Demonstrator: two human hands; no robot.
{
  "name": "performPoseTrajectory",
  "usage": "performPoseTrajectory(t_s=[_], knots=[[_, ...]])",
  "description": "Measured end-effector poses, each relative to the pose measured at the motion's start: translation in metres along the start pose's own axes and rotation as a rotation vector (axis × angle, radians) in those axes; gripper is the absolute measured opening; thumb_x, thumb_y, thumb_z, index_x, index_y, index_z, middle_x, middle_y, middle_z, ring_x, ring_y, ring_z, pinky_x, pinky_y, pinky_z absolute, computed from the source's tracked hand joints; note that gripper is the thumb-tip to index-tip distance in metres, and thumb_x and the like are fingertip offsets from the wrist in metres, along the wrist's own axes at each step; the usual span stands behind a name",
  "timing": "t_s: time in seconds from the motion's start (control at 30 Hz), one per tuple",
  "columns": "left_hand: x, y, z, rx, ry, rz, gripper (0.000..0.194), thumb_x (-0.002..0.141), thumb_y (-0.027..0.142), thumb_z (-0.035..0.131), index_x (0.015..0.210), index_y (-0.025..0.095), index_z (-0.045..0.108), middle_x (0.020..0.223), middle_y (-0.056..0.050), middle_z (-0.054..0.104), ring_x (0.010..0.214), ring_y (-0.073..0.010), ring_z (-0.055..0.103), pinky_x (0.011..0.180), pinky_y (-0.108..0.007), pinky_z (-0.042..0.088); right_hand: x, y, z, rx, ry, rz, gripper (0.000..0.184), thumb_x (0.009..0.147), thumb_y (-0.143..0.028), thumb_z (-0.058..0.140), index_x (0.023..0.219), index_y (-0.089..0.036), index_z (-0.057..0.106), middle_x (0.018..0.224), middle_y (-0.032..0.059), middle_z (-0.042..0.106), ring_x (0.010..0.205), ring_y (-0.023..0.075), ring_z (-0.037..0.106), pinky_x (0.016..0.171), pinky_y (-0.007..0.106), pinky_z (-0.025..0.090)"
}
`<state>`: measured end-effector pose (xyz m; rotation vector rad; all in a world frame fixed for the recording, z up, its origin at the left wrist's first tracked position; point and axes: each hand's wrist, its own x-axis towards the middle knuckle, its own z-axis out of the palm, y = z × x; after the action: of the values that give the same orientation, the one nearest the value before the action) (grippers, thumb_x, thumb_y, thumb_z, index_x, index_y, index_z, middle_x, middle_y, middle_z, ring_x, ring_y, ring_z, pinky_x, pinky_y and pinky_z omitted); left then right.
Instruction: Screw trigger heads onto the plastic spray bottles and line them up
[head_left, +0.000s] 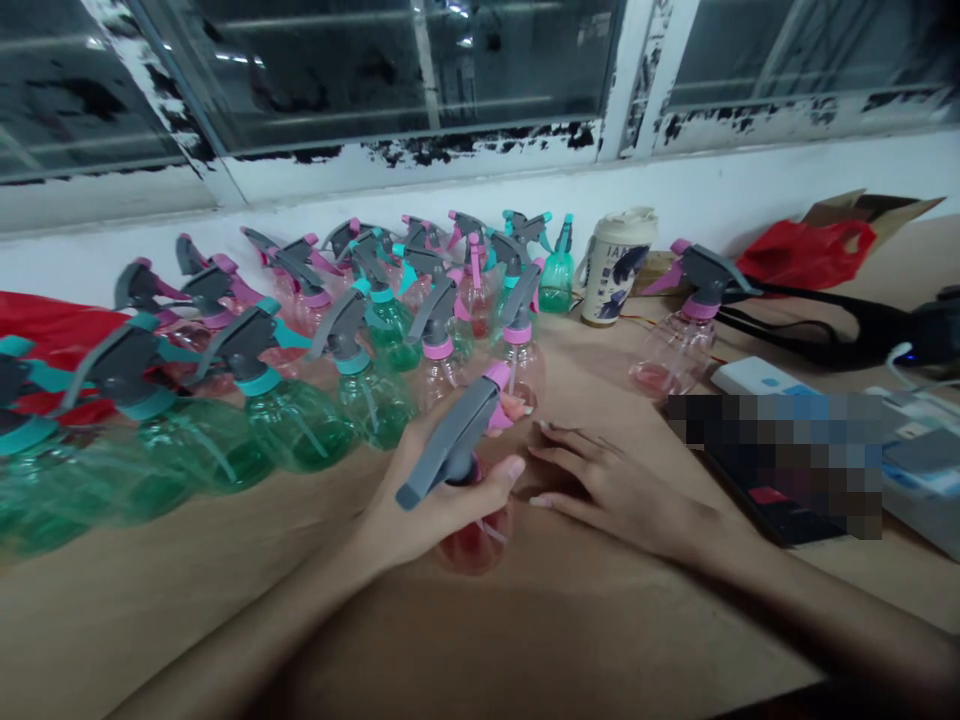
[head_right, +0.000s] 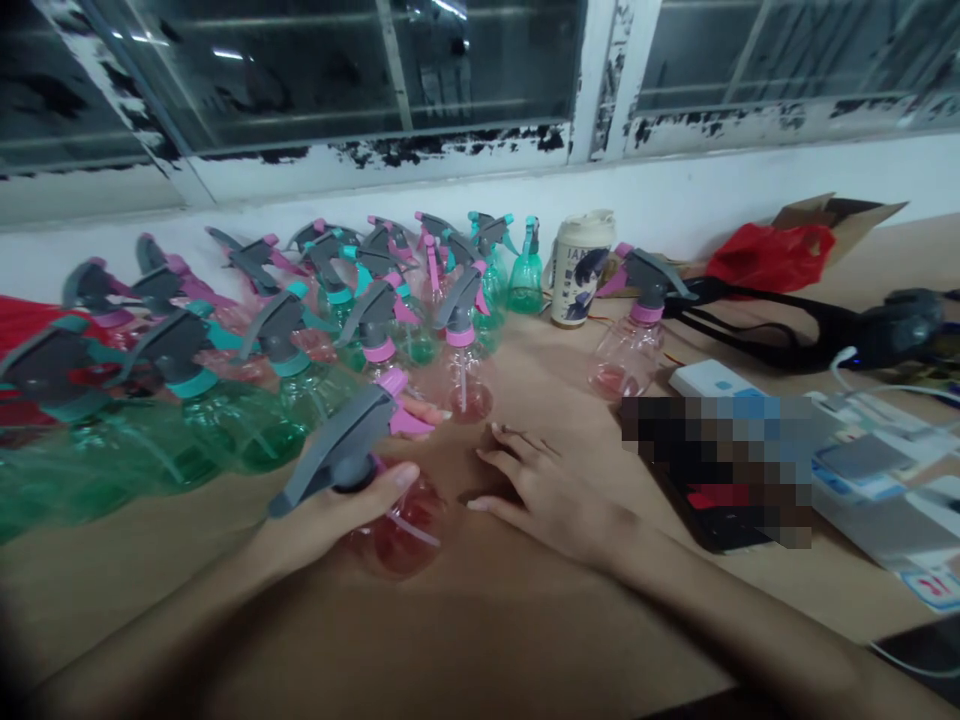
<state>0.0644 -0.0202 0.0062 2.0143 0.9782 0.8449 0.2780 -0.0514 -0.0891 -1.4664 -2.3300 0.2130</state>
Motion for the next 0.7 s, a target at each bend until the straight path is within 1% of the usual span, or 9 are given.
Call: performPoseTrajectory(t_s=[0.07, 0.1, 0.17, 0.27, 0.33, 0.4, 0.47, 0.57, 0.7], knots=[[0.004, 0.001, 0.005, -0.010, -0.001, 0.056, 0.032, 0.073, 0.028, 0.062, 0.105, 0.025, 0.058, 0.086, 0.000, 0.071, 0.063, -0.0152, 0.064, 0.054, -0.025, 0.052, -0.002, -0.003, -0.011, 0.063, -0.040, -0.019, 0.054, 0.085, -0.052, 0.047, 0.127, -0.019, 0.049, 0.133, 0.0128, 0.049, 0.124, 0.0258, 0.043, 0.102, 0.045, 0.036], [0.006, 0.001, 0.008, -0.024, -0.002, 0.084, 0.031, 0.075, 0.027, 0.062, 0.106, 0.025, 0.057, 0.097, -0.002, 0.070, 0.072, -0.0161, 0.066, 0.060, -0.026, 0.054, -0.004, -0.005, -0.017, 0.100, -0.060, -0.032, 0.054, 0.085, -0.052, 0.048, 0.128, -0.020, 0.048, 0.132, 0.0119, 0.051, 0.123, 0.0252, 0.044, 0.101, 0.044, 0.037], [0.011, 0.003, 0.015, -0.071, -0.013, 0.115, 0.029, 0.077, 0.026, 0.061, 0.106, 0.025, 0.056, 0.106, -0.002, 0.067, 0.083, -0.0172, 0.066, 0.069, -0.029, 0.054, -0.008, -0.010, -0.028, 0.165, -0.088, -0.054, 0.055, 0.084, -0.052, 0.050, 0.130, -0.021, 0.045, 0.131, 0.0104, 0.051, 0.121, 0.0240, 0.046, 0.101, 0.042, 0.038], [0.019, 0.006, 0.026, -0.125, -0.023, 0.105, 0.027, 0.078, 0.024, 0.059, 0.105, 0.022, 0.056, 0.101, -0.003, 0.068, 0.082, -0.0174, 0.066, 0.076, -0.032, 0.053, -0.015, -0.019, -0.040, 0.222, -0.067, -0.039, 0.062, 0.082, -0.053, 0.053, 0.134, -0.023, 0.038, 0.133, 0.0092, 0.050, 0.121, 0.0240, 0.046, 0.100, 0.042, 0.039], [0.024, 0.008, 0.035, -0.131, -0.026, 0.114, 0.029, 0.078, 0.024, 0.058, 0.107, 0.021, 0.055, 0.102, -0.004, 0.067, 0.082, -0.0174, 0.066, 0.078, -0.033, 0.052, -0.019, -0.024, -0.045, 0.237, 0.001, 0.020, 0.066, 0.080, -0.054, 0.055, 0.134, -0.024, 0.035, 0.132, 0.0098, 0.051, 0.120, 0.0267, 0.048, 0.097, 0.044, 0.042], [0.029, 0.009, 0.043, -0.127, -0.044, 0.146, 0.032, 0.080, 0.025, 0.058, 0.111, 0.021, 0.053, 0.103, -0.004, 0.066, 0.079, -0.0164, 0.065, 0.076, -0.032, 0.053, -0.021, -0.028, -0.046, 0.242, 0.084, 0.072, 0.070, 0.077, -0.056, 0.057, 0.134, -0.024, 0.034, 0.130, 0.0107, 0.053, 0.117, 0.0298, 0.051, 0.094, 0.047, 0.045], [0.034, 0.010, 0.052, -0.136, -0.054, 0.189, 0.034, 0.081, 0.026, 0.057, 0.114, 0.023, 0.051, 0.107, -0.004, 0.064, 0.078, -0.0151, 0.064, 0.074, -0.030, 0.052, -0.023, -0.031, -0.046, 0.239, 0.141, 0.096, 0.074, 0.074, -0.057, 0.059, 0.135, -0.023, 0.032, 0.128, 0.0113, 0.054, 0.115, 0.0312, 0.052, 0.091, 0.047, 0.047], [0.040, 0.011, 0.065, -0.148, -0.032, 0.226, 0.032, 0.082, 0.025, 0.058, 0.113, 0.023, 0.051, 0.113, -0.003, 0.062, 0.081, -0.0146, 0.064, 0.076, -0.029, 0.052, -0.023, -0.032, -0.042, 0.235, 0.187, 0.152, 0.081, 0.071, -0.059, 0.060, 0.136, -0.020, 0.030, 0.126, 0.0134, 0.055, 0.112, 0.0316, 0.054, 0.088, 0.046, 0.049], [0.045, 0.016, 0.079, -0.170, -0.008, 0.215, 0.032, 0.081, 0.025, 0.060, 0.111, 0.022, 0.052, 0.115, -0.005, 0.061, 0.092, -0.0166, 0.063, 0.083, -0.031, 0.051, -0.021, -0.032, -0.037, 0.233, 0.294, 0.152, 0.080, 0.073, -0.059, 0.059, 0.133, -0.015, 0.030, 0.129, 0.0162, 0.050, 0.119, 0.0308, 0.047, 0.095, 0.046, 0.043]])
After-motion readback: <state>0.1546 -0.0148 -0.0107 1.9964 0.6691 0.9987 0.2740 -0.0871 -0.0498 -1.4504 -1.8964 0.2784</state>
